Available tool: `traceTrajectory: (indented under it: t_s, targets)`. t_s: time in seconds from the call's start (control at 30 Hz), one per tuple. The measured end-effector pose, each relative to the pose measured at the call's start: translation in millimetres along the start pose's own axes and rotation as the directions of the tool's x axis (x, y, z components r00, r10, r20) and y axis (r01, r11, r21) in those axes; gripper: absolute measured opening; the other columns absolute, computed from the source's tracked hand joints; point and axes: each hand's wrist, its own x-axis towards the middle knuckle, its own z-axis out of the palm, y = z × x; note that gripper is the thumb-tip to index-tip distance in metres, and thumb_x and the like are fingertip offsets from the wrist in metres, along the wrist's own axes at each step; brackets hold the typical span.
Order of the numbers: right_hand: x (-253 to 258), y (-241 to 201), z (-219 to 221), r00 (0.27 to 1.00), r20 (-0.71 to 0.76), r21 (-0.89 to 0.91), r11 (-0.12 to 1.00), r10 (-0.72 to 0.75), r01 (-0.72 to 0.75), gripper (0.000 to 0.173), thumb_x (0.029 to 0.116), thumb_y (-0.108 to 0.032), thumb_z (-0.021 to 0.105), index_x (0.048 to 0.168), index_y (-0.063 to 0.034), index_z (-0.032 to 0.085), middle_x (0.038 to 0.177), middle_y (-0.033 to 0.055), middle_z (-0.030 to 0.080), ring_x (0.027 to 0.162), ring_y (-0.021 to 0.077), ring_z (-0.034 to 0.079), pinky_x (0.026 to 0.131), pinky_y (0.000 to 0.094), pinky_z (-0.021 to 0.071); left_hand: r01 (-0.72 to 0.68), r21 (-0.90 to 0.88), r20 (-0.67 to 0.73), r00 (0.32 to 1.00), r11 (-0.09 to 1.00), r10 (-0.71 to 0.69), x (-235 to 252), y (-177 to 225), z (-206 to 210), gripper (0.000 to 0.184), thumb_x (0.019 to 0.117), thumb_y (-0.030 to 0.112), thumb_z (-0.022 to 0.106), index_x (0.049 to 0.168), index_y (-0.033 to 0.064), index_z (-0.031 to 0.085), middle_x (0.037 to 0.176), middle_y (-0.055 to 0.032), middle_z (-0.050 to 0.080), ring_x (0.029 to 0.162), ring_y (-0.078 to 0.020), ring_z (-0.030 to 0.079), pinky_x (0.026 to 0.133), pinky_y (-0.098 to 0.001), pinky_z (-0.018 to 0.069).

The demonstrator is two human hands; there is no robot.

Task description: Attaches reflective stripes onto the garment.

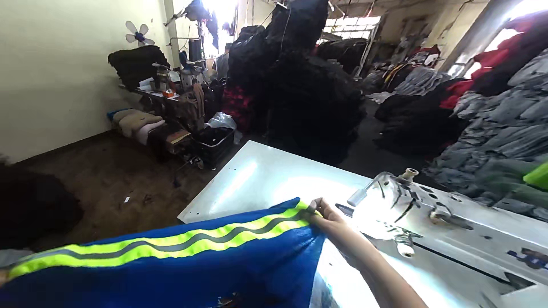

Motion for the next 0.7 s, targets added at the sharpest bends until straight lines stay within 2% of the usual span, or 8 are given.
traceTrajectory:
  t_s: [0.1,0.17,0.27,0.33,0.4,0.5,0.57,0.7]
  targets:
    - [-23,-15,-13,0.944,0.307,-0.532,0.844,0.123,0.063,0.031,0.0921,-0.014,0.068,0.116,0.0009,0.057,0.090,0.0112,0.064,0.079,0.0209,0.064,0.074,0.0408,0.0543,-0.081,0.095,-0.028,0.996,0.992,0.084,31,28,41,0.037,0.1095,0.017,0.023,0.102,0.0159,0.059,0.091,0.0095,0.071,0.093,-0.0015,0.068,0.090,-0.0250,0.0561]
    - [-51,-48,-7,0.750,0.602,-0.652,0.711,0.274,0.263,0.029,0.0975,-0.018,0.068,0.119,0.0013,0.066,0.098,0.0208,0.071,0.087,0.0354,0.068,0.082,0.0573,0.0531,-0.184,0.227,0.000,0.982,0.956,0.189,55,33,52,0.032,0.1079,0.013,0.025,0.102,0.0163,0.056,0.089,0.0123,0.068,0.087,0.0018,0.067,0.081,-0.0225,0.0578]
    - [-85,-85,25,0.616,0.738,-0.290,0.694,-0.276,0.659,0.036,0.0930,-0.020,0.074,0.124,-0.0035,0.067,0.115,0.0169,0.070,0.102,0.0285,0.069,0.091,0.0508,0.0565,-0.395,0.334,0.469,0.857,0.856,0.213,58,37,104,0.028,0.0945,0.007,0.045,0.095,0.0247,0.066,0.099,0.0124,0.069,0.089,0.0010,0.065,0.076,-0.0183,0.0563]
    - [-86,-107,61,0.571,0.594,-0.057,0.679,-0.566,0.732,0.070,0.0926,-0.036,0.074,0.148,-0.0032,0.048,0.141,0.0130,0.059,0.129,0.0177,0.058,0.109,0.0387,0.0505,-0.438,0.262,0.802,0.594,0.860,0.058,39,39,165,0.018,0.0951,0.013,0.059,0.099,0.0246,0.072,0.101,0.0093,0.069,0.089,-0.0011,0.066,0.074,-0.0173,0.0573]
    - [-86,-122,87,0.599,0.515,0.119,0.743,-0.613,0.659,0.081,0.0907,-0.035,0.077,0.155,-0.0047,0.037,0.136,0.0047,0.062,0.123,0.0065,0.060,0.106,0.0292,0.0527,-0.423,0.227,0.897,0.441,0.877,-0.020,18,45,210,0.020,0.0956,0.010,0.058,0.108,0.0219,0.069,0.101,0.0080,0.067,0.079,-0.0002,0.064,0.067,-0.0151,0.0560]
    - [-91,-144,83,0.729,0.522,0.132,0.886,-0.444,0.445,0.018,0.0960,-0.022,0.070,0.111,-0.0112,0.071,0.088,-0.0066,0.073,0.080,-0.0012,0.069,0.072,0.0197,0.0594,-0.387,0.223,0.842,0.540,0.895,0.023,4,48,229,0.024,0.0980,0.026,0.063,0.121,0.0224,0.056,0.102,0.0080,0.065,0.074,-0.0009,0.062,0.061,-0.0158,0.0539]
    - [-96,-156,63,0.761,0.532,0.195,0.929,-0.371,0.316,0.012,0.0995,-0.018,0.063,0.097,-0.0122,0.073,0.077,-0.0064,0.070,0.070,-0.0016,0.066,0.065,0.0173,0.0568,-0.328,0.344,0.854,0.499,0.880,-0.148,-6,31,214,0.047,0.0877,0.048,0.075,0.122,0.0218,0.057,0.098,0.0105,0.067,0.081,0.0017,0.066,0.068,-0.0191,0.0585]
    - [-99,-169,21,0.916,0.268,0.351,0.915,-0.299,0.196,0.018,0.1014,-0.021,0.057,0.095,-0.0142,0.073,0.071,0.0009,0.070,0.060,0.0026,0.065,0.055,0.0185,0.0559,-0.280,0.647,0.742,0.016,0.709,-0.670,-17,3,171,0.030,0.0938,0.029,0.073,0.102,0.0003,0.071,0.083,-0.0109,0.071,0.077,-0.0194,0.070,0.070,-0.0463,0.0575]
